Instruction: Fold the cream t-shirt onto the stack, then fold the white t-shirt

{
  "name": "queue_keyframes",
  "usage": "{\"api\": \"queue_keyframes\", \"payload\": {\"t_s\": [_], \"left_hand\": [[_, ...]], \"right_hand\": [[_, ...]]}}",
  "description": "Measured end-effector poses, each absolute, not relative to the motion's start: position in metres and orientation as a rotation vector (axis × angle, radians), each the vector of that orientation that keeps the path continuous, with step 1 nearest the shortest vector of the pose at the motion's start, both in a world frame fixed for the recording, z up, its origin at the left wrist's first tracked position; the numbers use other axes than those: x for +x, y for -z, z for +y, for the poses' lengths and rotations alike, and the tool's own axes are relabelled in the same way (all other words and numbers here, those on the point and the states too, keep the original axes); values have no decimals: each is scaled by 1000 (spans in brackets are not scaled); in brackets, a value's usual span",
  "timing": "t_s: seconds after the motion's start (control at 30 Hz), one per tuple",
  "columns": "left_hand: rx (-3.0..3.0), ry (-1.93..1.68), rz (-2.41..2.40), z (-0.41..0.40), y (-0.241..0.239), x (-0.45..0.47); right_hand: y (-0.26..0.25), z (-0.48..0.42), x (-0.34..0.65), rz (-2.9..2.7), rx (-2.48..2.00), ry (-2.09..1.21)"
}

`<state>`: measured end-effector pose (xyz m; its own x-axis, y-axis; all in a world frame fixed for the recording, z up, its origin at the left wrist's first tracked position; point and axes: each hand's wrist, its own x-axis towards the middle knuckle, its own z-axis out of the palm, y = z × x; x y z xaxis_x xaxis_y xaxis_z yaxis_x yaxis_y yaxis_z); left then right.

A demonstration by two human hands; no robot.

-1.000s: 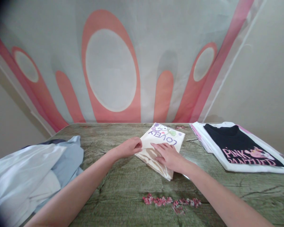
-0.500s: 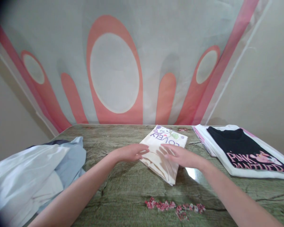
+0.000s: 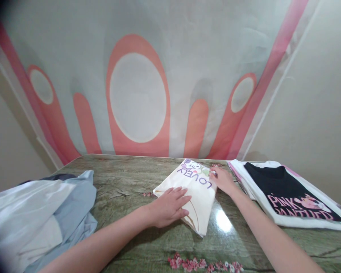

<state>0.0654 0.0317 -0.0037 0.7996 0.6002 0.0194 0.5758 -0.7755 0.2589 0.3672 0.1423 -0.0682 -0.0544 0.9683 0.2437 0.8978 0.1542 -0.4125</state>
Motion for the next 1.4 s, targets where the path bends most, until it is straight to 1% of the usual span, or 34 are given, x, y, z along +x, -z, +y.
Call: {"api": "queue_keyframes", "payload": {"t_s": [0.13,0.27,0.33,0.4,0.53,0.67,0.77,0.8,0.83,0.9,1.0,1.07,1.13,1.2,1.27,1.4], "left_hand": [[2771,-167,870,40,5,59],[2759,-195,825,51,3,54],[2747,-223,862,60,1,50],[2732,-238,997,69,0,45],[2770,-250,1329,88,0,29],[2813,-306,1495,97,3,14],[2856,-353,1583,98,6,14],[2860,-338,1589,97,7,17],[2852,-313,1588,95,8,20],[2805,-278,1586,89,12,29],[2727,-293,1548,75,19,43],[2716,-262,1482,64,24,51],[2728,-208,1441,56,27,55],[2738,-172,1436,52,29,56],[2736,-144,1416,53,28,54],[2742,-123,1296,62,22,44]], "right_hand": [[57,169,367,-1846,-1875,-424],[47,177,371,-1877,-1896,-607],[41,171,374,-1902,-1906,-679],[35,161,375,-1933,-1909,-741],[22,125,364,-2082,-1895,-953],[14,63,327,-2228,-1858,-1054],[7,12,295,-2310,-1700,-1396],[3,-1,285,-2347,-1642,-1466],[-1,-10,277,-2387,-1575,-1464],[-9,-14,267,-2431,-1448,-1305],[-12,12,266,-2365,-1379,-865],[-4,41,274,-2275,-1430,-566],[12,68,286,-2197,-1569,-356],[28,87,297,-2130,-1704,-293],[40,97,307,-2091,-1793,-309],[40,89,312,-2191,-1841,-405]]}}
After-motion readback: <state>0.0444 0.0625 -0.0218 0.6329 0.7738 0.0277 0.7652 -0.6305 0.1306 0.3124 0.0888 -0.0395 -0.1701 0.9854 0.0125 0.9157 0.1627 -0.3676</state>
